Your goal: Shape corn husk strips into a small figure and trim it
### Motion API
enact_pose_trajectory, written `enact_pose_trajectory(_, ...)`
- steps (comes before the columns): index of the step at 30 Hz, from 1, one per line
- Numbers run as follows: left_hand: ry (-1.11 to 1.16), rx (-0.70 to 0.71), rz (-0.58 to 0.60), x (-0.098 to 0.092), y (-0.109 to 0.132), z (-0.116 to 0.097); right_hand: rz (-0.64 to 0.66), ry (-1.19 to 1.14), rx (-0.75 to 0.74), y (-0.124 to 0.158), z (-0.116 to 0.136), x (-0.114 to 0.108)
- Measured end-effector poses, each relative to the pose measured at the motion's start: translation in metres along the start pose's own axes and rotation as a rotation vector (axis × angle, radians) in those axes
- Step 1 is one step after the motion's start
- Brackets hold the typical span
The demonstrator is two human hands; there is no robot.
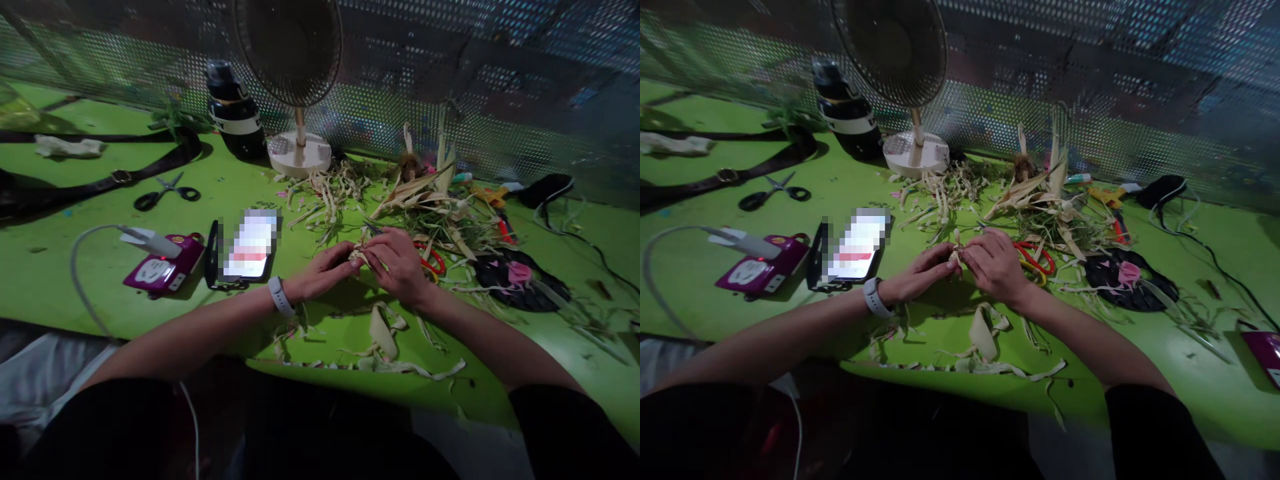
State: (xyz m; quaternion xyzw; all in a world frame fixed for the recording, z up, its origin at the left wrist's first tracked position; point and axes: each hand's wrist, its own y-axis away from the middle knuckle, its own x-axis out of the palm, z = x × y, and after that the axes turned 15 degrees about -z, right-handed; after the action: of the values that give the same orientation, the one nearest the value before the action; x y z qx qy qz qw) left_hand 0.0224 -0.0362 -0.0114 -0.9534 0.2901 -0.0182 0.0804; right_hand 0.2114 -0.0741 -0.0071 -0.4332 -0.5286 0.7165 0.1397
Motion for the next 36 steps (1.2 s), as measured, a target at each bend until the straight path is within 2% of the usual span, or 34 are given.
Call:
enact_pose_trajectory(4, -0.058, 0.019, 0.008, -0.003, -0.001, 0.003, 0.003, -0.007, 0.018, 0.002, -0.001, 0.000)
enact_pose_trajectory(9, 0.003, 0.049, -0.007, 0.000, -0.001, 0.005, -0.012, 0.009, 0.000, -0.001, 0.001, -0.003)
enact_pose_trajectory(18, 0.071, 0.030, -0.118, 0.005, -0.004, 0.011, -0.035, 0.004, 0.015, -0.001, 0.005, -0.004)
enact_pose_trajectory(24, -0.094, 0.147, -0.155, 0.004, -0.006, 0.011, -0.032, 0.009, -0.018, 0.000, 0.005, -0.004)
enact_pose_trajectory(31, -0.209, 0.233, -0.150, 0.004, -0.003, 0.007, -0.030, 0.048, -0.031, 0.000, 0.007, -0.003)
enact_pose_trajectory(36, -0.140, 0.239, -0.036, 0.004, 0.002, 0.003, -0.047, 0.035, -0.020, -0.005, 0.010, -0.008)
